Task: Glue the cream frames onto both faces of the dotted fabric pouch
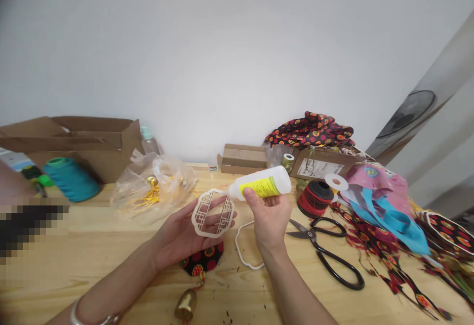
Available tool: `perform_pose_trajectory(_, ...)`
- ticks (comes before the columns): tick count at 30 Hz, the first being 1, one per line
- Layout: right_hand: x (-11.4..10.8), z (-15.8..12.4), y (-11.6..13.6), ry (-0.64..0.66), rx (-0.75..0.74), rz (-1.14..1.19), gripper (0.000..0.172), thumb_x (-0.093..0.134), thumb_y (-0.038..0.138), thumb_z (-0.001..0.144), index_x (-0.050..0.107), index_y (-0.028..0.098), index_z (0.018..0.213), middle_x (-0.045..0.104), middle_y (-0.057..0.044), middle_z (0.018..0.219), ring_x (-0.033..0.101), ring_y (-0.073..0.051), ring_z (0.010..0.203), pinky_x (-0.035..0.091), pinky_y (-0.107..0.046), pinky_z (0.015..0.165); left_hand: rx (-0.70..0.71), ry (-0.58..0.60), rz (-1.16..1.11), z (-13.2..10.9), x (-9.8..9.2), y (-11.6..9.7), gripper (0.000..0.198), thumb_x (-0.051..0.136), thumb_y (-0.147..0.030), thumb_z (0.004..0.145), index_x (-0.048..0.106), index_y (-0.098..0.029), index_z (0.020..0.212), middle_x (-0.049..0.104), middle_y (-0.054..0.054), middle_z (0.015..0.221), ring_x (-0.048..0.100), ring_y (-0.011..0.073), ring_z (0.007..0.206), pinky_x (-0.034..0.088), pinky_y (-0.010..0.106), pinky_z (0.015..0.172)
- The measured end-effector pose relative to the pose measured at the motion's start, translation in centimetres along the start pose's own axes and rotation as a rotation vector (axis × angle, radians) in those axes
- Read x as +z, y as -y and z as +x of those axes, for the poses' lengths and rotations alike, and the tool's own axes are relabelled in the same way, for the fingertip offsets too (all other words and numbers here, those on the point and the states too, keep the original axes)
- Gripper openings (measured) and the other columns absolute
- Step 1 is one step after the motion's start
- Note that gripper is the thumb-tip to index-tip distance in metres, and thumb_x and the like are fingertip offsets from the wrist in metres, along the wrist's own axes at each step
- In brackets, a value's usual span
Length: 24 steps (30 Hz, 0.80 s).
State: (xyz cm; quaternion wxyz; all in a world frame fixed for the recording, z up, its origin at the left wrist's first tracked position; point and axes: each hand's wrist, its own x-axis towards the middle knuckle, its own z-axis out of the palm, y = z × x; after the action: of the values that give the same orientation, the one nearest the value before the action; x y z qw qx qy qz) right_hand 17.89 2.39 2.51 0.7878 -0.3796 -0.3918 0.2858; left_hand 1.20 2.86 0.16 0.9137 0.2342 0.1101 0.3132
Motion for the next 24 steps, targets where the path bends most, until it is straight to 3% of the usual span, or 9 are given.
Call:
perform_pose_trajectory(7,0.05,-0.01,-0.06,0.003,0.030,0.019,0.028,0.074,0.018,0.058,0.065,0.013,0.084,0.070,-0.006,0.072,0.065,-0.019,0.072,0.053,-0.031,0.066,-0.010,0.006,-0.010,0.01,0.02,-0.01,0.045,0.037,-0.042,0.086,0.045,-0.016,0.121,0.060,0.016,0.107,0.056,0.0233,0.101,0.038,0.034,0.086)
perform_pose_trajectory(13,0.13,-0.01,-0.05,0.007,0.013,0.023,0.026,0.074,0.022,0.059,0.065,0.013,0.082,0.071,-0.006,0.071,0.065,-0.018,0.070,0.052,-0.029,0.065,-0.083,-0.028,0.000,0.09,-0.36,0.01,0.053,0.036,-0.051,0.083,0.045,-0.016,0.122,0.063,0.016,0.099,0.059,0.0247,0.095,0.045,0.027,0.067)
perform_pose_trajectory(24,0.09,-0.05,-0.07,0.045,0.031,0.059,0.022,0.075,0.023,0.059,0.066,0.014,0.077,0.071,-0.005,0.074,0.065,-0.014,0.066,0.051,-0.024,0.062,-0.231,-0.128,0.059,0.31,-0.46,0.01,0.060,0.038,-0.062,0.076,0.055,-0.014,0.109,0.065,0.016,0.089,0.064,0.0222,0.074,0.043,0.022,0.052)
